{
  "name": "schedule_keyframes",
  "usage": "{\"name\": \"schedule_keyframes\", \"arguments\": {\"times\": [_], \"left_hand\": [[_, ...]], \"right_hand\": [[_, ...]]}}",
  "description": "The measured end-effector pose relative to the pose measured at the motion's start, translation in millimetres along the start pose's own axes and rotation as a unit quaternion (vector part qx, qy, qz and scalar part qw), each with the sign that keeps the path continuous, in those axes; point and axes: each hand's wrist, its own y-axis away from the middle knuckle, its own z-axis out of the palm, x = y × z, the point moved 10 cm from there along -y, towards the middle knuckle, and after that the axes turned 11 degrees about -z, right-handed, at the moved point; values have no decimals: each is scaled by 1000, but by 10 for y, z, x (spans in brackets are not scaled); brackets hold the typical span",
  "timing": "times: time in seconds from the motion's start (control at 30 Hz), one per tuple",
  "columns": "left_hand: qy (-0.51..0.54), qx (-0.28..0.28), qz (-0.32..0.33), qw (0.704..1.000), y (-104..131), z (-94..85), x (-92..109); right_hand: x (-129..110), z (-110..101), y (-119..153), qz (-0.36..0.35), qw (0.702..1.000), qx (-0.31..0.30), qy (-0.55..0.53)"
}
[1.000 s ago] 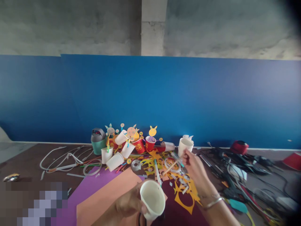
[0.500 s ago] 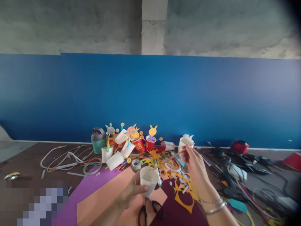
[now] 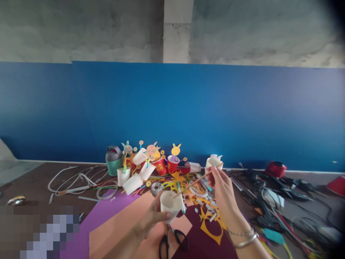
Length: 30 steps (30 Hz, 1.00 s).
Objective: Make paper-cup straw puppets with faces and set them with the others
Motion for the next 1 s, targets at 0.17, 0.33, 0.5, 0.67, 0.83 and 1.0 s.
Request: {"name": "schedule_keyframes", "arguments": {"times": [0.17, 0.33, 0.5, 0.67, 0.83, 1.0], "left_hand": [[-1, 0, -4, 1000, -10, -1, -15], [0, 23, -2, 1000, -15, -95, -55], [1, -5, 6, 1000, -11, -27, -36], [31, -55, -5, 998, -17, 91, -45], [41, -72, -21, 996, -18, 81, -108], [43, -79, -26, 996, -8, 85, -147]], "right_hand": [[-63, 60, 24, -18, 999, -20, 33], [-116, 69, 29, -22, 999, -20, 40], [-88, 76, 38, -1, 999, -25, 41], [164, 88, 27, 36, 998, -43, 17], [491, 115, 35, 103, 992, -75, -11], [740, 86, 61, 162, 985, -64, -12]]}}
